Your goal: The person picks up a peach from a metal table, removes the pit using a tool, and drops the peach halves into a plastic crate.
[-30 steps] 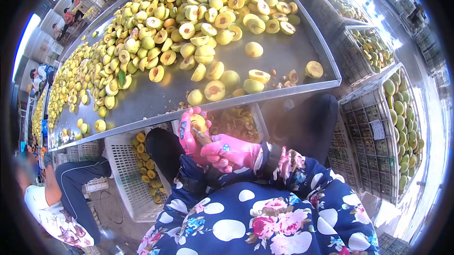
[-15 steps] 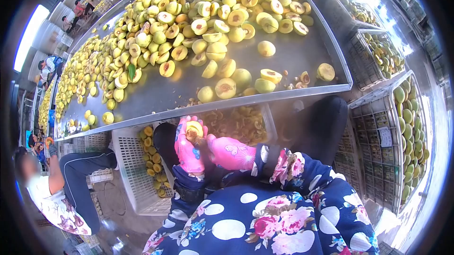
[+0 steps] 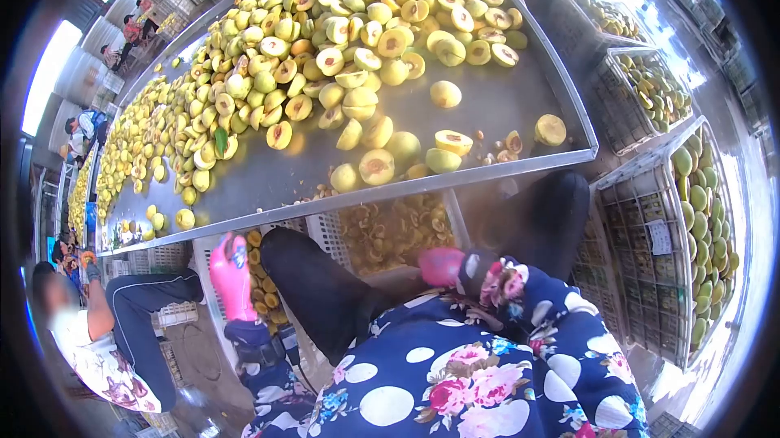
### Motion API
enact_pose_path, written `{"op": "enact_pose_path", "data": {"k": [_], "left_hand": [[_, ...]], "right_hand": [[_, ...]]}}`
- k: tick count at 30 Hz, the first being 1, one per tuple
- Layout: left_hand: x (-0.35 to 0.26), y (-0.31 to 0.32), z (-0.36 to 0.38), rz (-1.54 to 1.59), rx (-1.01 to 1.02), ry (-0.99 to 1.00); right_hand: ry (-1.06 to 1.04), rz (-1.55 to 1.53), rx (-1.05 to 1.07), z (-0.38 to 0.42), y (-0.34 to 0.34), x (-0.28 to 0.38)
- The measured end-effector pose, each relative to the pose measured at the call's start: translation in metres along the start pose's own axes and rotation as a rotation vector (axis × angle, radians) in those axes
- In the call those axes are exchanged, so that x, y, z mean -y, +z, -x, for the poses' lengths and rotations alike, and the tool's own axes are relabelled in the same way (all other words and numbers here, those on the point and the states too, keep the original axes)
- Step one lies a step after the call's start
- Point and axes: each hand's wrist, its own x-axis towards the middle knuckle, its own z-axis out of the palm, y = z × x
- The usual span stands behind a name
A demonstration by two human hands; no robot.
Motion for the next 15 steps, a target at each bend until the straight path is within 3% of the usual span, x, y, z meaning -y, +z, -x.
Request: {"op": "enact_pose_path", "data": {"k": [2, 4, 6, 8, 11, 14, 15], "left_hand": [[-0.047, 0.02, -0.014, 0.395, 0.261, 0.011], [-0.091, 0.056, -0.029, 0.463, 0.417, 0.148], [-0.116, 0.108, -0.041, 0.221, 0.546, 0.233], [-0.13, 0.144, -0.045, -0.151, 0.665, 0.439], [-0.145, 0.149, -0.053, -0.233, 0.839, 0.364], [-0.119, 0.135, -0.055, 0.581, 0.951, 0.082], [-0.11, 0.128, -0.054, 0.997, 0.998, -0.191]], "right_hand": [[0.248, -0.175, -0.038, 0.03, -0.028, 0.045], [0.282, -0.192, -0.079, 0.036, -0.036, 0.057], [0.32, -0.206, -0.132, 0.041, -0.044, 0.062], [0.285, -0.232, -0.166, 0.05, -0.046, 0.059], [0.318, -0.251, -0.182, 0.059, -0.055, 0.061], [0.295, -0.444, -0.255, 0.068, -0.061, 0.065], [0.267, -0.538, -0.291, 0.07, -0.065, 0.067]]}}
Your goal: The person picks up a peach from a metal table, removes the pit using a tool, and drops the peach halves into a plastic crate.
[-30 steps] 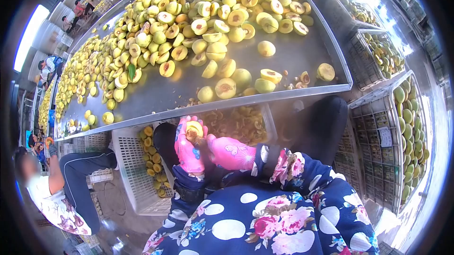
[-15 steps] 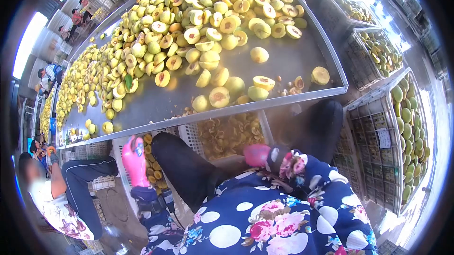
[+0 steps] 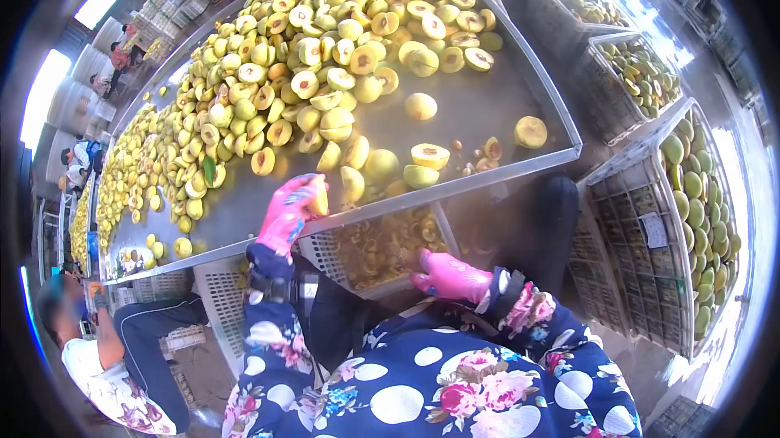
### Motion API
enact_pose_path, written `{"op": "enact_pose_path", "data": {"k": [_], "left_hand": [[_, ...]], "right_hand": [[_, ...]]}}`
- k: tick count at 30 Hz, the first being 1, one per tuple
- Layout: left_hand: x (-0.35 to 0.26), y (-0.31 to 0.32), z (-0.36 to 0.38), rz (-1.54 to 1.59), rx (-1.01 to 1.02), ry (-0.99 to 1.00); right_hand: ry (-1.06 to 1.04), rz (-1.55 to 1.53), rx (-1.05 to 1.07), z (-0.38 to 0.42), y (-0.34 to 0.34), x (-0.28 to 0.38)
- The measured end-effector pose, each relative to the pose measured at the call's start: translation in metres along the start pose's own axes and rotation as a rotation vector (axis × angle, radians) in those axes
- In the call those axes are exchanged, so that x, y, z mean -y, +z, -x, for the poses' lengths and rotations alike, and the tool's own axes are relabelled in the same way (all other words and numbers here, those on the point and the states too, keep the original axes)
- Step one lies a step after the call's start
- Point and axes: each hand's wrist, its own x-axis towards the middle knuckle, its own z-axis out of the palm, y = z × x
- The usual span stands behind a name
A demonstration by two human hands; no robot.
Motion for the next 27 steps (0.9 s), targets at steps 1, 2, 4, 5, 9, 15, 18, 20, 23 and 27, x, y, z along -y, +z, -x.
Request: {"op": "enact_pose_path", "data": {"k": [1, 2, 4, 5, 9, 15, 18, 20, 23, 27], "left_hand": [[0.001, -0.005, 0.01, 0.479, 0.006, -0.047], [-0.016, 0.003, 0.029, 0.677, -0.027, -0.117], [-0.026, 0.013, 0.055, 0.828, 0.118, -0.146], [-0.029, 0.016, 0.063, 0.901, 0.196, -0.154], [-0.02, 0.042, 0.083, 0.945, 0.117, -0.159], [-0.025, 0.07, 0.098, 0.778, 0.084, -0.143], [-0.031, 0.079, 0.105, 0.742, 0.072, -0.152], [-0.025, 0.08, 0.107, 0.712, 0.055, -0.148], [-0.023, 0.085, 0.107, 0.717, -0.004, -0.187], [-0.02, 0.09, 0.107, 0.623, -0.045, -0.146]], "right_hand": [[-0.023, -0.131, 0.018, 0.003, -0.002, 0.007], [-0.042, -0.262, 0.04, 0.009, -0.006, 0.02], [-0.051, -0.467, 0.125, 0.02, -0.015, 0.051], [-0.073, -0.495, 0.142, 0.021, -0.016, 0.061], [-0.175, -0.485, 0.123, 0.026, -0.018, 0.089], [-0.206, -0.375, 0.09, 0.033, -0.021, 0.105], [-0.227, -0.265, 0.03, 0.033, -0.02, 0.11], [-0.246, -0.229, 0.016, 0.034, -0.019, 0.113], [-0.286, -0.194, 0.008, 0.034, -0.02, 0.114], [-0.259, -0.12, -0.006, 0.033, -0.019, 0.118]]}}
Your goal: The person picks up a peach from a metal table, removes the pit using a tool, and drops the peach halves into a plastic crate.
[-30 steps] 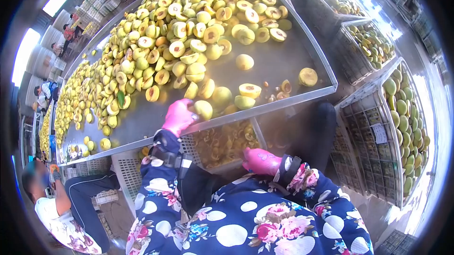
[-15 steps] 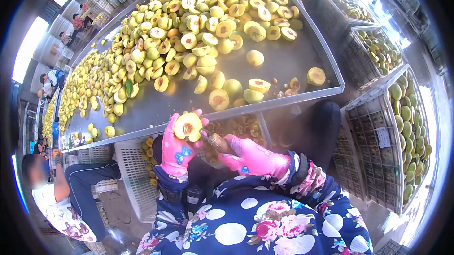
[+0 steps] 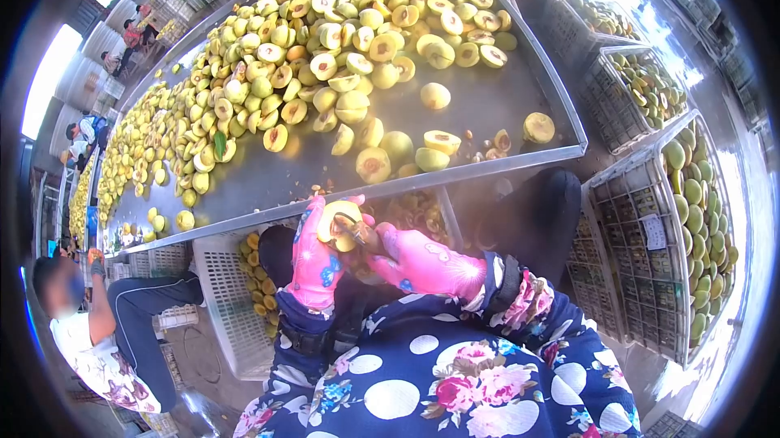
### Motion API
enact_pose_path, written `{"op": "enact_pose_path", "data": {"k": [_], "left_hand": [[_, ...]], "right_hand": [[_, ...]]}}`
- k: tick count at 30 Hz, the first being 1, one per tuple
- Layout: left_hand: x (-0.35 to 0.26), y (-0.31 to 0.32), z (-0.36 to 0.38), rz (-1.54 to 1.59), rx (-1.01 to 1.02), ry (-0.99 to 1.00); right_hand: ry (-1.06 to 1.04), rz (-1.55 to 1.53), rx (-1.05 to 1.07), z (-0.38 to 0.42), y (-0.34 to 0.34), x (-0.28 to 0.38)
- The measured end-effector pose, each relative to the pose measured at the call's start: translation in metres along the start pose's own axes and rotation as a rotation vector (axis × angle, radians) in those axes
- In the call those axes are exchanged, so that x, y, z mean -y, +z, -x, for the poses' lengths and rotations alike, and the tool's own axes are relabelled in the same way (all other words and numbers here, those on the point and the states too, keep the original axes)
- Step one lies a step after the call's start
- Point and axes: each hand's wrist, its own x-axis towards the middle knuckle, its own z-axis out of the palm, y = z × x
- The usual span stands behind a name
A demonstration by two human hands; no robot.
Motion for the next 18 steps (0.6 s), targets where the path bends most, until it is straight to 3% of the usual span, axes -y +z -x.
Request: {"op": "enact_pose_path", "data": {"k": [1, 4, 11, 16, 18], "left_hand": [[0.001, 0.0, -0.001, -0.002, -0.006, 0.007], [0.005, -0.001, -0.006, 0.026, -0.028, 0.011], [0.008, -0.013, -0.016, -0.078, -0.06, 0.065], [0.002, -0.025, -0.023, -0.17, 0.019, -0.052], [0.002, -0.03, -0.024, -0.23, 0.018, -0.091]], "right_hand": [[0.038, 0.017, 0.01, 0.0, 0.0, 0.002], [-0.103, 0.071, -0.034, -0.007, 0.007, -0.02], [-0.007, 0.042, 0.092, -0.018, 0.005, -0.029], [-0.125, 0.193, 0.078, -0.023, 0.006, -0.042], [-0.089, 0.245, 0.163, -0.026, 0.0, -0.048]]}}
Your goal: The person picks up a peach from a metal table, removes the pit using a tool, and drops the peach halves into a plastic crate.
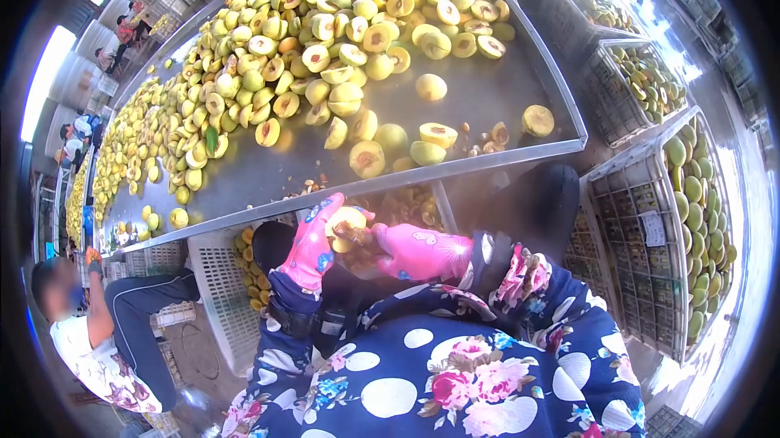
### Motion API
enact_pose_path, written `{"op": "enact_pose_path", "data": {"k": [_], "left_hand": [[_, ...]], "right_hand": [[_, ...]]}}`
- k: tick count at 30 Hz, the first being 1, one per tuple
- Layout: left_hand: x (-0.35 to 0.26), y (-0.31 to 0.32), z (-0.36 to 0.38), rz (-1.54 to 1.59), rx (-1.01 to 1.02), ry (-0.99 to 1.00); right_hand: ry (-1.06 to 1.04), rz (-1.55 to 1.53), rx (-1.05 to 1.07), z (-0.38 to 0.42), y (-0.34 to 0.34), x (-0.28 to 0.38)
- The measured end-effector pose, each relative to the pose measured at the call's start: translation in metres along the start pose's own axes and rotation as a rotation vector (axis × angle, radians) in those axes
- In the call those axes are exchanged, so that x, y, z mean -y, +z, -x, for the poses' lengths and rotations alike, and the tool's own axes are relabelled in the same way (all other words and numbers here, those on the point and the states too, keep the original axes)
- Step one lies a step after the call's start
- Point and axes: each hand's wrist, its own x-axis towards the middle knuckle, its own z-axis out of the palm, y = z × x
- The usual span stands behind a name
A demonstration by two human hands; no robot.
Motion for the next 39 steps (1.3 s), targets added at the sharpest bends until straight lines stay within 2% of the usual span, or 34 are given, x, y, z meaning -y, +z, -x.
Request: {"op": "enact_pose_path", "data": {"k": [2, 5, 7, 10, 13, 16, 19, 23, 24, 26, 27, 28, 29, 30, 31, 32, 34, 37, 39], "left_hand": [[0.009, -0.006, -0.003, -0.038, -0.054, -0.027], [0.013, 0.008, 0.0, 0.243, -0.158, 0.012], [0.021, 0.02, 0.002, 0.184, -0.278, 0.139], [0.033, 0.017, -0.006, 0.13, -0.352, 0.247], [0.042, 0.013, -0.011, 0.129, -0.32, 0.256], [0.044, 0.015, -0.01, 0.149, -0.258, 0.294], [0.042, 0.022, -0.003, 0.209, -0.234, 0.278], [0.034, 0.03, 0.004, 0.318, -0.248, 0.296], [0.033, 0.031, 0.005, 0.335, -0.257, 0.302], [0.018, 0.013, 0.008, 0.588, -0.33, 0.384], [0.003, 0.001, 0.018, 0.659, -0.435, 0.402], [-0.009, -0.011, 0.027, 0.658, -0.536, 0.51], [-0.01, -0.049, 0.039, 0.481, -0.488, 0.499], [-0.017, -0.075, 0.048, 0.187, -0.687, 0.542], [-0.021, -0.108, 0.053, -0.092, -0.824, 0.512], [-0.018, -0.139, 0.054, -0.595, -0.917, 0.67], [-0.036, -0.126, 0.062, -1.681, -1.293, 0.654], [-0.054, -0.081, 0.035, -1.129, -0.696, 0.684], [-0.056, -0.043, -0.002, -1.251, -0.542, 0.69]], "right_hand": [[0.032, 0.016, 0.036, -0.001, -0.005, -0.002], [0.044, 0.021, 0.014, -0.003, -0.004, -0.004], [-0.002, 0.052, -0.018, -0.007, 0.003, -0.01], [0.101, -0.097, 0.061, -0.008, 0.005, -0.005], [0.324, -0.499, 0.24, 0.001, -0.008, 0.014], [0.324, -0.833, 0.389, 0.003, -0.005, 0.006], [0.306, -1.033, 0.413, 0.01, 0.001, 0.008], [0.239, -1.278, 0.316, 0.015, 0.017, 0.007], [0.213, -1.256, 0.344, 0.017, 0.016, 0.008], [0.157, -1.209, 0.399, 0.02, 0.008, 0.011], [0.098, -1.237, 0.464, 0.019, 0.004, 0.01], [0.184, -1.065, 0.431, 0.015, 0.006, 0.009], [0.264, -0.894, 0.39, 0.007, 0.011, 0.002], [0.34, -0.725, 0.344, -0.002, 0.019, -0.012], [0.167, -0.124, 0.224, -0.008, 0.032, -0.026], [0.198, 0.111, 0.313, -0.001, 0.029, -0.046], [0.234, 0.092, 0.16, 0.006, 0.036, -0.055], [0.196, 0.119, 0.064, 0.008, 0.037, -0.062], [0.175, 0.072, 0.01, 0.018, 0.028, -0.054]]}}
